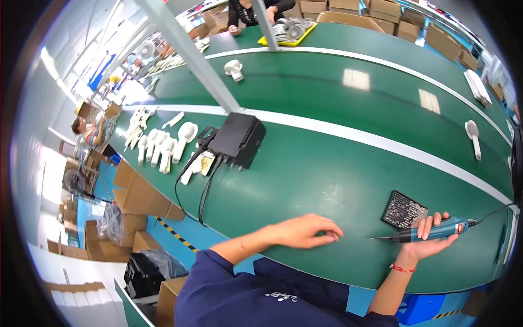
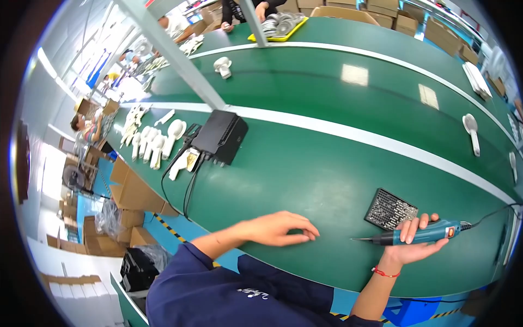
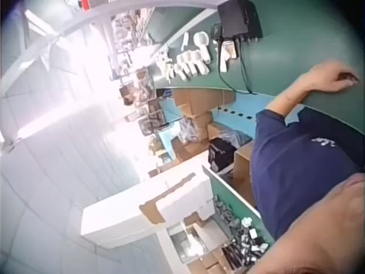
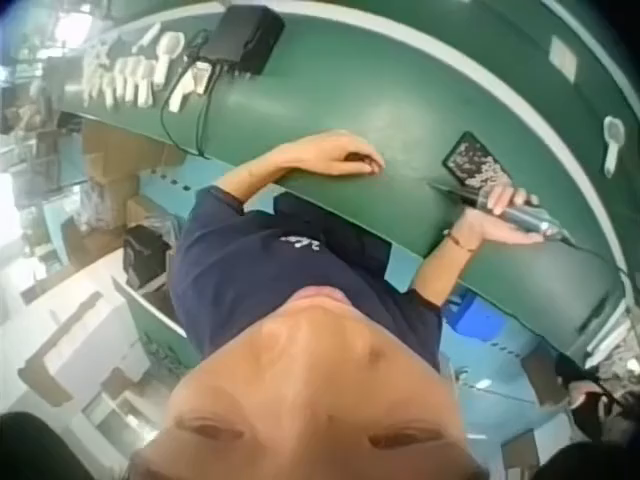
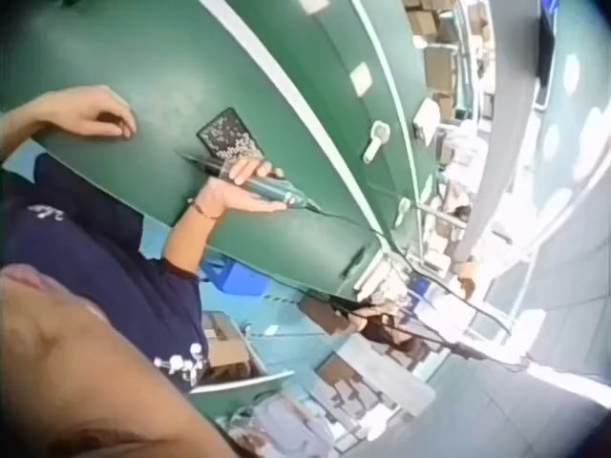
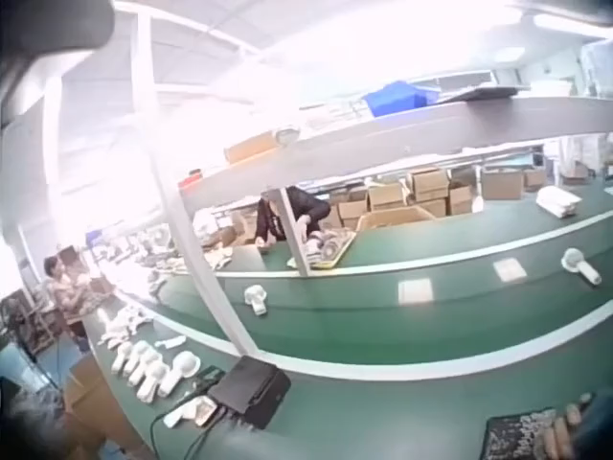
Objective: Assemble small handheld electric fans using an electric screwdriver on an assembly line.
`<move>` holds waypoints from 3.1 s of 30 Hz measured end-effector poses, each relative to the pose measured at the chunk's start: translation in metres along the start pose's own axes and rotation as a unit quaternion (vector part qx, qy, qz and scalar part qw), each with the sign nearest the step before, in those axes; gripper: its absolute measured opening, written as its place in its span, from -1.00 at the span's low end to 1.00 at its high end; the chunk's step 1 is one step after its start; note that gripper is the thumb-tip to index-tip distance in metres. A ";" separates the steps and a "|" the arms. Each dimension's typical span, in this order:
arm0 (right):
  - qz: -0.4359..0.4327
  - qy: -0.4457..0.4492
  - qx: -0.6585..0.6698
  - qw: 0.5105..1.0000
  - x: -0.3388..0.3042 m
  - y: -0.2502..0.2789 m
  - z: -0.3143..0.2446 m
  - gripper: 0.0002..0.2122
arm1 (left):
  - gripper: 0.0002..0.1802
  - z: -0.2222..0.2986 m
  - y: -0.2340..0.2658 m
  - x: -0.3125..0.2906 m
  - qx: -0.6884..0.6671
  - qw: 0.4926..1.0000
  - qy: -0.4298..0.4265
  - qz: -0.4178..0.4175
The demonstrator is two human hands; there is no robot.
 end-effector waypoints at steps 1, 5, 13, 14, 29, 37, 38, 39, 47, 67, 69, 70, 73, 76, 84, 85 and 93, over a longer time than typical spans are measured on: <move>-0.002 0.000 -0.006 1.000 -0.002 -0.001 0.005 -0.53 | -0.74 0.001 0.004 0.003 0.001 1.000 -0.002 -0.009; -0.001 -0.004 -0.021 1.000 0.005 0.003 -0.009 -0.53 | -0.67 -0.005 0.100 0.048 0.242 0.970 0.004 0.023; 0.054 0.001 -0.006 0.999 0.009 0.019 -0.005 -0.58 | -0.45 -0.183 0.459 0.055 0.578 0.704 0.349 0.222; 0.065 -0.015 0.043 0.997 0.011 0.023 0.003 -0.60 | -0.46 -0.224 0.518 -0.007 0.550 0.665 0.416 0.287; 0.161 0.044 0.012 0.986 -0.003 0.031 -0.012 -0.45 | -0.54 -0.295 0.502 0.054 0.656 0.662 0.362 0.004; 0.041 0.042 -0.009 0.998 0.010 -0.014 -0.014 -0.40 | -0.44 -0.069 0.304 0.164 0.624 0.774 -0.001 0.108; 0.009 0.045 -0.021 0.999 0.011 -0.025 -0.019 -0.41 | -0.48 -0.031 0.258 0.167 0.595 0.794 -0.031 0.120; -0.034 0.043 -0.035 0.998 0.011 -0.040 -0.025 -0.41 | -0.54 0.001 0.211 0.176 0.536 0.840 -0.010 0.084; -0.255 0.002 -0.140 0.957 0.011 -0.110 -0.002 -0.37 | -0.45 -0.001 -0.006 0.093 0.457 0.888 -0.027 -0.043; -0.372 -0.125 -0.276 0.877 -0.010 -0.117 0.082 -0.10 | -0.43 -0.020 -0.024 0.089 0.413 0.908 -0.067 0.000; -0.366 -0.114 -0.274 0.882 -0.013 -0.114 0.085 -0.10 | -0.43 -0.023 -0.025 0.088 0.424 0.903 -0.066 -0.002; -0.352 -0.107 -0.277 0.888 -0.013 -0.111 0.086 -0.10 | -0.53 -0.020 -0.024 0.087 0.426 0.901 -0.087 0.022; -0.283 -0.080 -0.303 0.906 -0.016 -0.105 0.084 -0.10 | -0.62 -0.018 -0.022 0.085 0.424 0.897 -0.112 0.052; -0.267 -0.078 -0.318 0.906 -0.015 -0.103 0.085 -0.12 | -0.64 -0.016 -0.021 0.085 0.425 0.895 -0.119 0.058; -0.371 -0.101 -0.314 0.868 -0.012 -0.115 0.100 -0.11 | -0.68 -0.016 -0.022 0.087 0.424 0.897 -0.115 0.049; -0.381 -0.104 -0.315 0.863 -0.012 -0.115 0.100 -0.10 | -0.67 -0.017 -0.022 0.088 0.428 0.896 -0.109 0.042; -0.280 0.082 -0.324 0.900 0.010 -0.115 0.008 -0.21 | -0.54 -0.011 -0.020 0.086 0.400 0.908 -0.119 0.042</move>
Point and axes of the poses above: each hand's wrist, its own x-axis towards the middle knuckle, its own y-axis out of the back of the hand, z = x × y, the point moved 8 cm from there along x, towards the middle knuckle, and after that the axes turned 4 degrees about x, right-handed, at the moved point
